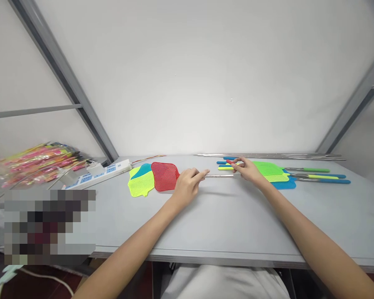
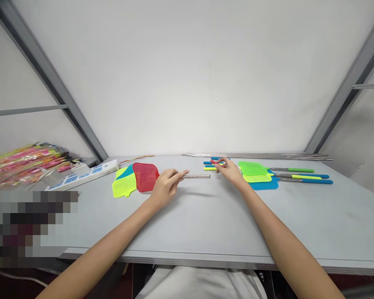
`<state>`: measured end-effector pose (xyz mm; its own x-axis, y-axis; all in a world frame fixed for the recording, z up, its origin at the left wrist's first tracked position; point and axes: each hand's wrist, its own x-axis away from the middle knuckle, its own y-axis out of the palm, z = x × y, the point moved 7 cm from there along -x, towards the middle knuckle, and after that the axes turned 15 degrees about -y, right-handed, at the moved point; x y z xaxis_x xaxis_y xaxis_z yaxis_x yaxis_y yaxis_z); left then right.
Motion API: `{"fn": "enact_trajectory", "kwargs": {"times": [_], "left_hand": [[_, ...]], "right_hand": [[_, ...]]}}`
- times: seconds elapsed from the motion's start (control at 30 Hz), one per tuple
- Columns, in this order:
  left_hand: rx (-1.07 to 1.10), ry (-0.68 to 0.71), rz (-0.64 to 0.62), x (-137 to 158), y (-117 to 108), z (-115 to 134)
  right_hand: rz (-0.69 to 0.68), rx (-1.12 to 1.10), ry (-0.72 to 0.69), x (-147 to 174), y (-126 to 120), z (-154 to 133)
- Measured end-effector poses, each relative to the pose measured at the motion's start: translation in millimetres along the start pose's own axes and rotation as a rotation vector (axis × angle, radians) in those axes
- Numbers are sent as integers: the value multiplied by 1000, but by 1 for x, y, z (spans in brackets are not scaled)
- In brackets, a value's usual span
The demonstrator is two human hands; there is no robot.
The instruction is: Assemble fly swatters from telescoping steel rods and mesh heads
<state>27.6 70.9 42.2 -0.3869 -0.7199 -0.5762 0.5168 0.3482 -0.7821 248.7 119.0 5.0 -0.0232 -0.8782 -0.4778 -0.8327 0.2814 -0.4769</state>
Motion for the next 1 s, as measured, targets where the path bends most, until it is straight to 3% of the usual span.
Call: {"fn": "enact_trajectory", "kwargs": {"times": [0.27,0.6,1.0], "left_hand": [[-20,-57,-54,-1,5,-5],[-19,-124,-35,-4,4,-13],[12,-146,-41,-4,6,-15]], "right_hand": [[-96,-105,22,1,5,-3],[-175,-245,67,3,13,-6],[-180,-330,130,6,13,-8]]}}
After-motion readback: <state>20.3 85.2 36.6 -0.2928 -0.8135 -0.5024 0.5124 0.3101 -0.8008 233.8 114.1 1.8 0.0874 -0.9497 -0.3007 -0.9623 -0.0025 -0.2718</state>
